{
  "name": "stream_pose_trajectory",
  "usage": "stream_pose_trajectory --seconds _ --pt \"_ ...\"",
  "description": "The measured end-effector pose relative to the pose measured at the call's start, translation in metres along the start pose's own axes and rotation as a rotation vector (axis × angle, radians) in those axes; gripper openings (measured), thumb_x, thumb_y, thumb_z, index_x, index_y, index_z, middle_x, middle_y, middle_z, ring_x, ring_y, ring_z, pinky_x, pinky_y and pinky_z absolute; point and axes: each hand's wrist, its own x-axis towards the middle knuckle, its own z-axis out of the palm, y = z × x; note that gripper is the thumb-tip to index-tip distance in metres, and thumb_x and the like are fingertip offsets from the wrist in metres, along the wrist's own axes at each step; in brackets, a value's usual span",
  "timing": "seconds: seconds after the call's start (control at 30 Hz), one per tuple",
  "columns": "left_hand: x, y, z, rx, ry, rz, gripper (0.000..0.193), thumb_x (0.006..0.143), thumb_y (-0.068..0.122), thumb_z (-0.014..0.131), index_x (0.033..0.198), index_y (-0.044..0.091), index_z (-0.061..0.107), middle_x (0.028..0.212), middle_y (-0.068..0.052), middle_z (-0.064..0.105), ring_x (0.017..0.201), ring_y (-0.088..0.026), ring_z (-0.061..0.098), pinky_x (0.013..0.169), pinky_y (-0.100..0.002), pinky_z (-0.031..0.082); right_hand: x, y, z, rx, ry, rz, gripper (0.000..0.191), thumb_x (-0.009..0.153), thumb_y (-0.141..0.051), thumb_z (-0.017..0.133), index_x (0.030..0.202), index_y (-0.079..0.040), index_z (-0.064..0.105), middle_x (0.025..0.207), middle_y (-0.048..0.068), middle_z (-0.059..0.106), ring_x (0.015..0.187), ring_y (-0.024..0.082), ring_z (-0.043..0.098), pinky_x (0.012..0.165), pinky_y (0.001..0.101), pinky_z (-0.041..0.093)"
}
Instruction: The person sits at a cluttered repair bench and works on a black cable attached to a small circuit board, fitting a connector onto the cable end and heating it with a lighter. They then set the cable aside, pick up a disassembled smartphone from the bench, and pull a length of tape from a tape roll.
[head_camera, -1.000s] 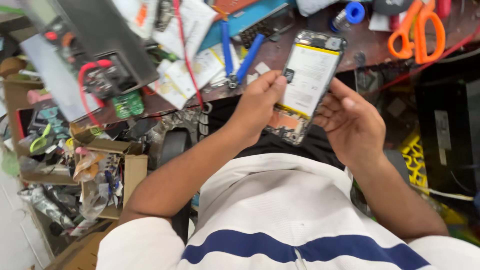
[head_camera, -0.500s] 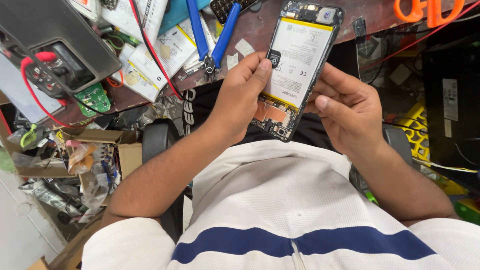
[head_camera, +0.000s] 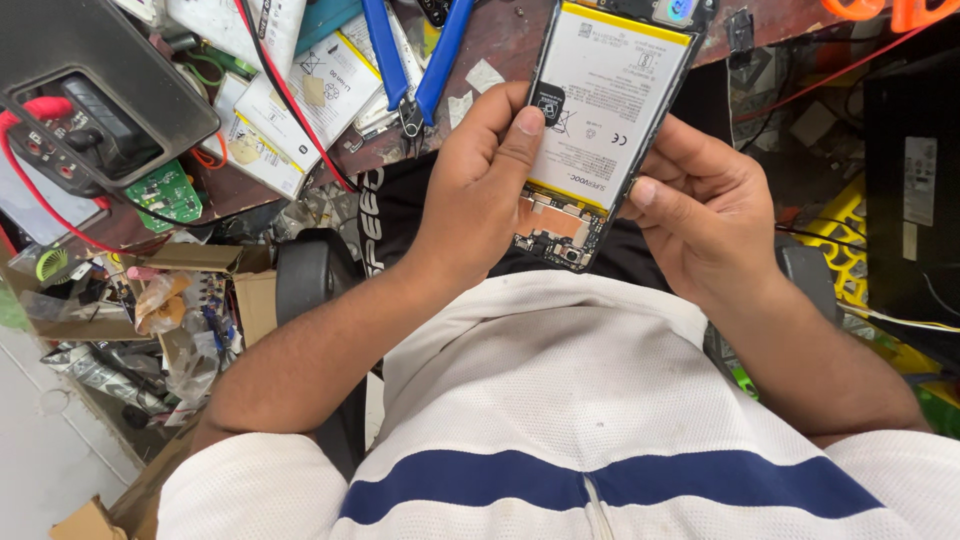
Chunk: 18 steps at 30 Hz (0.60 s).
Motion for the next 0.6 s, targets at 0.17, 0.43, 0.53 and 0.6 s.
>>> stream_pose_trajectory --seconds 0.17,0.43,0.53,0.6 --pt "-0.002 0.003 0.001 0.147 0.008 0.082 0.031 0.119 0.026 0.044 0.131 0.000 0.057 0.115 -0.004 0.067 0.107 -0.006 0.061 0.096 -0.024 0.055 0.002 0.001 -0.002 0.046 -0.017 0.016 0.051 0.107 0.007 0.057 0.156 0.009 0.044 0.138 0.027 0.063 0.126 0.029 0.067 0.106 0.0426 0.059" --pt "-0.007 0.012 0.003 0.244 0.014 0.114 0.032 0.119 0.027 0.045 0.134 0.002 0.057 0.111 -0.003 0.069 0.103 -0.005 0.064 0.095 -0.024 0.057 0.001 0.006 -0.009 0.083 -0.040 0.000 0.047 0.108 0.007 0.059 0.152 0.009 0.045 0.137 0.026 0.064 0.126 0.029 0.068 0.108 0.0416 0.059" --pt "-0.010 0.017 0.005 0.264 0.011 0.140 0.031 0.121 0.028 0.045 0.132 0.001 0.057 0.109 -0.003 0.069 0.101 -0.005 0.064 0.093 -0.022 0.056 -0.002 0.007 -0.010 0.118 -0.033 0.003 0.048 0.108 0.007 0.061 0.154 0.008 0.045 0.138 0.026 0.064 0.126 0.027 0.068 0.109 0.0393 0.058" --pt "-0.012 0.020 0.007 0.256 0.014 0.151 0.030 0.122 0.028 0.046 0.132 0.001 0.056 0.110 -0.003 0.069 0.101 -0.005 0.064 0.092 -0.021 0.056 -0.003 0.008 -0.011 0.126 -0.031 0.005 0.048 0.109 0.008 0.062 0.154 0.008 0.045 0.139 0.025 0.064 0.126 0.026 0.068 0.109 0.0384 0.057"
